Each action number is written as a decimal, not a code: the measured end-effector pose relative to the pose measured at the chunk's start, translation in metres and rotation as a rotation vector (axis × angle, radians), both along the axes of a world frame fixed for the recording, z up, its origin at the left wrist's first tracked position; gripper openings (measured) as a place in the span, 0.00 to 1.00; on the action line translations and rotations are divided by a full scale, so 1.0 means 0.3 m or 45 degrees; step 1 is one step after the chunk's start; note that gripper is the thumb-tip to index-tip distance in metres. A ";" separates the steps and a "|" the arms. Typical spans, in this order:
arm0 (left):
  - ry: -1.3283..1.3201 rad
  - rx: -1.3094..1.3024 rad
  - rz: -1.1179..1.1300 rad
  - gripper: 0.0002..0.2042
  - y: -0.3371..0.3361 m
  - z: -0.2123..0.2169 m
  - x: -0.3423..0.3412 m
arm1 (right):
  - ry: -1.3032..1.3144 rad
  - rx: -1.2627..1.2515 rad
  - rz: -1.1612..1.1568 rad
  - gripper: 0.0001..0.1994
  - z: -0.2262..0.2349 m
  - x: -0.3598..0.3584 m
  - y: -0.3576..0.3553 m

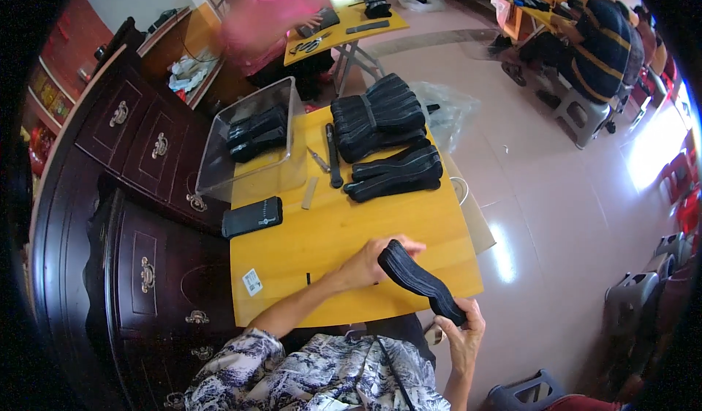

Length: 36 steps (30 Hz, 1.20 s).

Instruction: Organizing and stacking black textile straps on a table in a workshop environment.

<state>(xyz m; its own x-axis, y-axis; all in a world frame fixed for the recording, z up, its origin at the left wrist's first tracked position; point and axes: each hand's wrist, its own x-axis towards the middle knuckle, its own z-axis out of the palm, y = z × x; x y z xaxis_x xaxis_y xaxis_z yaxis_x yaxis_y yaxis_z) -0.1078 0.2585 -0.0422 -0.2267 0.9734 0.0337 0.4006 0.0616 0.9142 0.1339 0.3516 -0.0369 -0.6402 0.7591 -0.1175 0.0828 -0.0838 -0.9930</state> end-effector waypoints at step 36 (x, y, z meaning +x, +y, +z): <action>-1.266 0.642 0.638 0.14 -0.782 -0.009 0.160 | -0.188 0.789 1.447 0.24 0.005 -0.316 -0.448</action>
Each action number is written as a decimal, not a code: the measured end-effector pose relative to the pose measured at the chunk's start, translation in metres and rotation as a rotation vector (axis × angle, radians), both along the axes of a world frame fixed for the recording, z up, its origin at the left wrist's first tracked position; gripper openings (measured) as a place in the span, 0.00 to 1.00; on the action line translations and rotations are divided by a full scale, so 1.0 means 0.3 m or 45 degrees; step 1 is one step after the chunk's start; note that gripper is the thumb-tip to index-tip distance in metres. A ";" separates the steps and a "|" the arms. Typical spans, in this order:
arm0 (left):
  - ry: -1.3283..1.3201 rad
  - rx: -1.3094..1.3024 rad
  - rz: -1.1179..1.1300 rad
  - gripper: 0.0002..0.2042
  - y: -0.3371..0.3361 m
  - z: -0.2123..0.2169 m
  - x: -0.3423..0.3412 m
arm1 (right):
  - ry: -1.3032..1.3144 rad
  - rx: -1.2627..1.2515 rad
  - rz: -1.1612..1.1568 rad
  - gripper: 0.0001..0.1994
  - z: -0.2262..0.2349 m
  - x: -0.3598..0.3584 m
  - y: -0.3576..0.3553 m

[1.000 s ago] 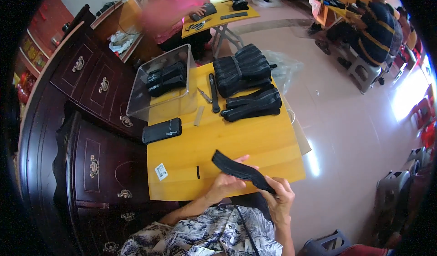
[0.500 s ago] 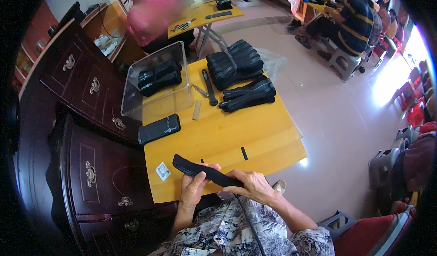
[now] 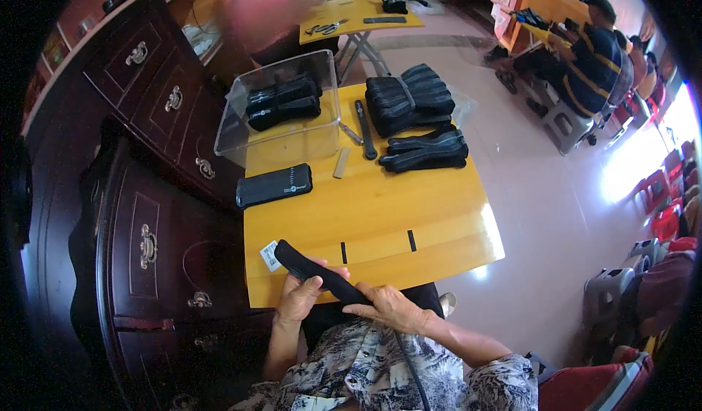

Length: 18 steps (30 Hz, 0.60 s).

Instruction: Organizing and stacking black textile straps on a table in a workshop environment.

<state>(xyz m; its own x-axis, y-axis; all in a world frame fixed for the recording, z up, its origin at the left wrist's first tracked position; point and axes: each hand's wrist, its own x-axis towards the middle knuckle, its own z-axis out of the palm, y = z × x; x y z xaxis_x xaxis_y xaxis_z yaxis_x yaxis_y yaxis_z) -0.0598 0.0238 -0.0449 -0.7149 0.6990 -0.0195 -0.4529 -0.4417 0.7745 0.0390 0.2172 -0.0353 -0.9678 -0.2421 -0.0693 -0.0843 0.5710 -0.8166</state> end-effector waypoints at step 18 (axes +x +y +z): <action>0.194 -0.038 0.242 0.23 -0.009 0.060 -0.027 | -0.415 -0.672 -0.532 0.17 0.034 0.019 0.028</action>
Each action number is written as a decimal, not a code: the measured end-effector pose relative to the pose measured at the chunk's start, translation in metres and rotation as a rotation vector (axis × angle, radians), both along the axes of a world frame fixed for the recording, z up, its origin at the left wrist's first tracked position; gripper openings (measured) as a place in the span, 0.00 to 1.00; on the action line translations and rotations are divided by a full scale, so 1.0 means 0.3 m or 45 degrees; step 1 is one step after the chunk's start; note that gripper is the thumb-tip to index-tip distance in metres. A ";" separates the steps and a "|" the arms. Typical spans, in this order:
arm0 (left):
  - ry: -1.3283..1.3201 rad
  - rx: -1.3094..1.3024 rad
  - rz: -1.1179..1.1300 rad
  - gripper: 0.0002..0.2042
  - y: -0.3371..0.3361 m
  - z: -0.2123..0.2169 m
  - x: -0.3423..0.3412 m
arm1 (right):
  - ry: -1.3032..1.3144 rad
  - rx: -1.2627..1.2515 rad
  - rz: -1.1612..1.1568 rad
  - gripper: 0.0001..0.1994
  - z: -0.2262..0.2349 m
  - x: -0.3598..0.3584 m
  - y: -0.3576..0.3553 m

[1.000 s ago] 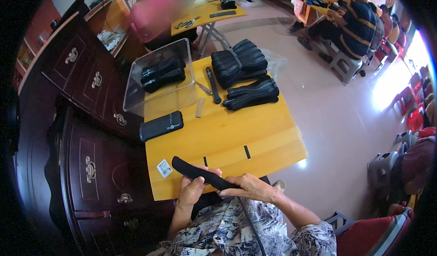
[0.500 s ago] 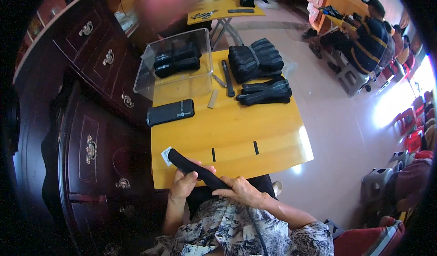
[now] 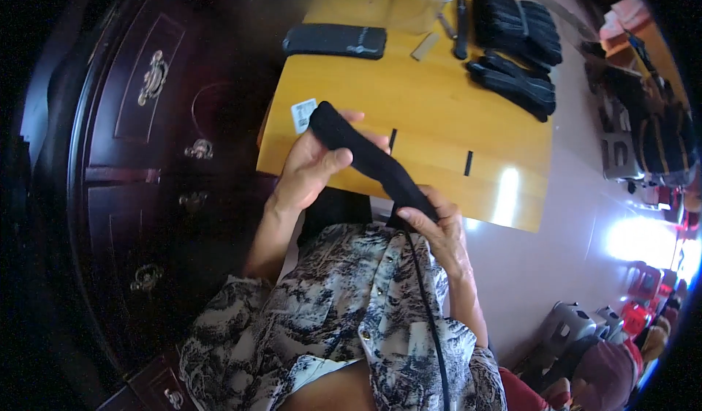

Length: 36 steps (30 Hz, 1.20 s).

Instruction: Organizing and stacking black textile straps on a table in a workshop environment.

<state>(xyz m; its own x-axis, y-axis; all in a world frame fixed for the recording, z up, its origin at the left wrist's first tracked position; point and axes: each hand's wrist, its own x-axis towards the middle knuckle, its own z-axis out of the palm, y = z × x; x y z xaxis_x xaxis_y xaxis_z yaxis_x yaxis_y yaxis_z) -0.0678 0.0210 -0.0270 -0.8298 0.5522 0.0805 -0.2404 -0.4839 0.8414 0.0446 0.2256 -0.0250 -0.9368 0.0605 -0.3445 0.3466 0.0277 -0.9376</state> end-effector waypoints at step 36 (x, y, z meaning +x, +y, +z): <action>-0.166 -0.388 -0.419 0.24 -0.093 -0.004 0.035 | 0.077 -0.260 -0.095 0.14 0.062 -0.138 0.066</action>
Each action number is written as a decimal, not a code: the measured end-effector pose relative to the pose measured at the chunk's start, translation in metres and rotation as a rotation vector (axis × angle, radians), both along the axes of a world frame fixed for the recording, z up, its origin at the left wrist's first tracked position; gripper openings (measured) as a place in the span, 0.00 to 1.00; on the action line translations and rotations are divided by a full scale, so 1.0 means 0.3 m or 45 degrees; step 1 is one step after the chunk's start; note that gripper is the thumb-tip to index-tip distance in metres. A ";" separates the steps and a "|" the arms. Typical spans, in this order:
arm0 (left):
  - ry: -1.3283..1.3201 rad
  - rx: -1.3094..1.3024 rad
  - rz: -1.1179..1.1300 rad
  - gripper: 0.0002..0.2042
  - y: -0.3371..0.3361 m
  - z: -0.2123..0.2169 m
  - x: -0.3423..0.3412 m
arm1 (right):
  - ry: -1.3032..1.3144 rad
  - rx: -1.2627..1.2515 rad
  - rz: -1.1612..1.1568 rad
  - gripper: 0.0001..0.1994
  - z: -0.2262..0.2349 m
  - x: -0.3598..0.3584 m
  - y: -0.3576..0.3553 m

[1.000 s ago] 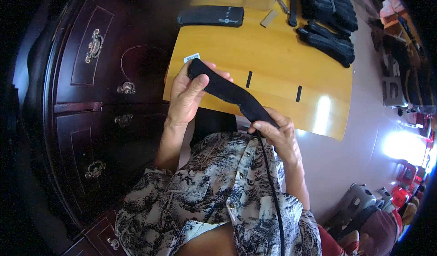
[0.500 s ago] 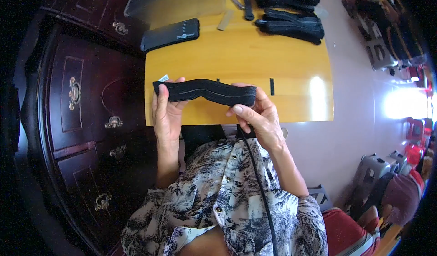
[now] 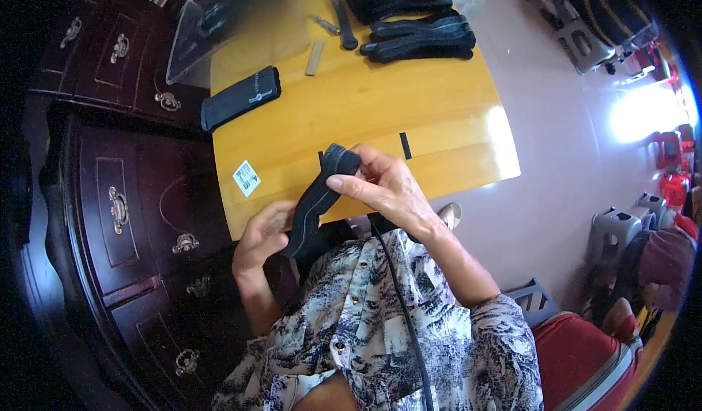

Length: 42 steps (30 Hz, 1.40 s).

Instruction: Organizing and stacking black textile straps on a table in a workshop environment.

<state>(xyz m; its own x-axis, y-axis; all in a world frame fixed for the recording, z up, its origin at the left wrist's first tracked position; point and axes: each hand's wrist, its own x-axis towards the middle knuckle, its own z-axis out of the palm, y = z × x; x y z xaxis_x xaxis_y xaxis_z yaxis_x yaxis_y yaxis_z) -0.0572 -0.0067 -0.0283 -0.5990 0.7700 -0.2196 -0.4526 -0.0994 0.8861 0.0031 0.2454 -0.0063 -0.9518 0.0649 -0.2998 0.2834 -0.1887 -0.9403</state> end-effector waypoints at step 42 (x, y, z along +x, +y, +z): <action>-0.062 -0.222 0.406 0.11 0.193 -0.013 0.025 | 0.128 -0.034 -1.084 0.20 -0.098 -0.374 0.645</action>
<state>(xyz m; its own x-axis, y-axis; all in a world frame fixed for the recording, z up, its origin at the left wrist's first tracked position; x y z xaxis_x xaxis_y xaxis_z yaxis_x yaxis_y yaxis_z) -0.0497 0.0511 -0.0323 -0.7885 0.4948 -0.3652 -0.4655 -0.0920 0.8803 -0.1092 0.4389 -0.0356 -0.6044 0.7634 -0.2279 -0.0494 -0.3214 -0.9456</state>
